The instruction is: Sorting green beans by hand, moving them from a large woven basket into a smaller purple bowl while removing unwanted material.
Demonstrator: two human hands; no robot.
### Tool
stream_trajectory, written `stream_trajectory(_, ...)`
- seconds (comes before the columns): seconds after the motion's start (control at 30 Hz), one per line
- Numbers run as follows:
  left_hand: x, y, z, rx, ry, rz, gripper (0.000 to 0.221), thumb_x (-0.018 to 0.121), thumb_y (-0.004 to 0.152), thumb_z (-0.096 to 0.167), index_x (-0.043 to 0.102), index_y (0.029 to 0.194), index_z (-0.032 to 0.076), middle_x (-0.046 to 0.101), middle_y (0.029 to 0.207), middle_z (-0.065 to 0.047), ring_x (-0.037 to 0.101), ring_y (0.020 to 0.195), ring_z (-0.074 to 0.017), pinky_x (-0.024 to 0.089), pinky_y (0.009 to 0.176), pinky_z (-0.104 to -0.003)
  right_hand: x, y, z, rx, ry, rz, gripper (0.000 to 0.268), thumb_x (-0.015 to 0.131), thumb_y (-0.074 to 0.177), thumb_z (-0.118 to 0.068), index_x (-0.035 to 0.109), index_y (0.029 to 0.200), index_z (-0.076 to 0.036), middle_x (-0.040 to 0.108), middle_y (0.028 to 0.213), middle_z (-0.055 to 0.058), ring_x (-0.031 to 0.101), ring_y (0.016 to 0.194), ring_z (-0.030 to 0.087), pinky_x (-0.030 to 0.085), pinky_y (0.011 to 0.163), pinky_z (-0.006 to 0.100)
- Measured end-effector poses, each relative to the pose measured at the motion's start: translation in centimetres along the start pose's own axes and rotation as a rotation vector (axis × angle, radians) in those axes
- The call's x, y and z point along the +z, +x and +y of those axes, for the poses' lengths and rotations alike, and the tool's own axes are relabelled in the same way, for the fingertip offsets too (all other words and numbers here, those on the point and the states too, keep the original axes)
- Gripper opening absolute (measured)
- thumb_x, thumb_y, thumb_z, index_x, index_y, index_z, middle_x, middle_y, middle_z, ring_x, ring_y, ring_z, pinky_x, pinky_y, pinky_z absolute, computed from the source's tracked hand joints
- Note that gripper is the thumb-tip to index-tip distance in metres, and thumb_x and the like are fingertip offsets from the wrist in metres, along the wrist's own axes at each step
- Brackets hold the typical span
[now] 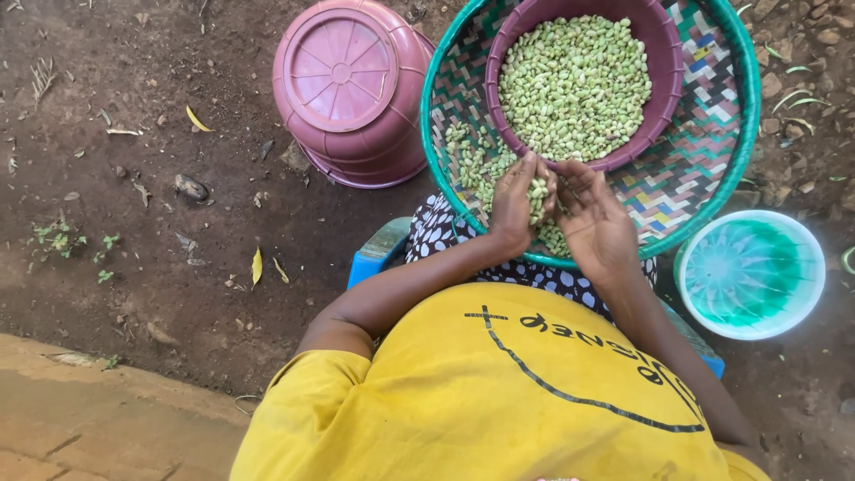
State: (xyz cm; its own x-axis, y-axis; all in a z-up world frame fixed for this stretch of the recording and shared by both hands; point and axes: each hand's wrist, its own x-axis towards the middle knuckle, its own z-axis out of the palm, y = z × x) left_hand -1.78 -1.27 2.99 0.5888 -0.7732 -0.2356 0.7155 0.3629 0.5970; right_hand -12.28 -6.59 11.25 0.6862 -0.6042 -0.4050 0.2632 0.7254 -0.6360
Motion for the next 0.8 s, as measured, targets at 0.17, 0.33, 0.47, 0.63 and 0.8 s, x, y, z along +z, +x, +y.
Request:
stream_trajectory(0.17, 3.0, -1.0, 0.8, 0.248, 0.074, -0.039, 0.037, 0.048, 0.118, 0.029, 0.06, 0.091, 0.006, 0.066, 0.072, -0.01, 0.071, 0.065, -0.0166, 0.052, 0.055, -0.023, 0.6, 0.3, 1.9, 0.042, 0.329, 0.042, 0.027, 0.06, 0.11, -0.032, 0.069, 0.114, -0.007, 0.074, 0.109, 0.006, 0.072, 0.103, 0.021, 0.063, 0.096, 0.036)
stream_trajectory(0.33, 3.5, -1.5, -0.1, 0.419, 0.269, -0.147, 0.031, 0.051, 0.115, 0.021, 0.07, 0.1, 0.001, 0.067, 0.067, -0.009, 0.067, 0.083, -0.0182, 0.048, 0.091, -0.029, 1.4, 0.7, 2.7, 0.084, 0.527, 0.057, 0.029, 0.062, 0.109, -0.023, 0.066, 0.085, -0.007, 0.077, 0.102, 0.011, 0.075, 0.11, 0.027, 0.061, 0.104, 0.034)
stream_trajectory(0.47, 3.1, -2.1, -0.6, 0.587, 0.547, -0.205, 0.024, 0.054, 0.114, 0.016, 0.075, 0.122, 0.006, 0.071, 0.099, -0.004, 0.059, 0.119, -0.0233, 0.038, 0.126, -0.039, -3.1, 2.9, 4.9, 0.109, 0.562, 0.019, 0.018, 0.063, 0.104, -0.013, 0.067, 0.087, -0.015, 0.072, 0.127, 0.019, 0.064, 0.137, 0.036, 0.047, 0.125, 0.052)
stream_trajectory(0.63, 4.4, -2.6, 0.6, 0.679, 0.667, -0.217, 0.033, 0.049, 0.117, 0.011, 0.065, 0.145, 0.01, 0.071, 0.14, -0.003, 0.057, 0.143, -0.0266, 0.022, 0.137, -0.045, -2.6, 3.3, 4.3, 0.221, 0.578, 0.115, 0.021, 0.063, 0.098, -0.009, 0.073, 0.115, -0.001, 0.073, 0.13, 0.028, 0.066, 0.135, 0.041, 0.05, 0.121, 0.059)
stream_trajectory(0.8, 4.0, -2.1, 2.4, 0.852, 0.684, -0.233, 0.047, 0.025, 0.12, 0.008, 0.039, 0.165, 0.009, 0.045, 0.168, -0.009, 0.062, 0.133, -0.0167, 0.004, 0.142, -0.047, -3.1, 3.1, 4.5, 0.15, 0.679, 0.028, 0.041, 0.058, 0.108, -0.025, 0.067, 0.137, 0.002, 0.065, 0.143, 0.03, 0.061, 0.139, 0.042, 0.048, 0.123, 0.059)
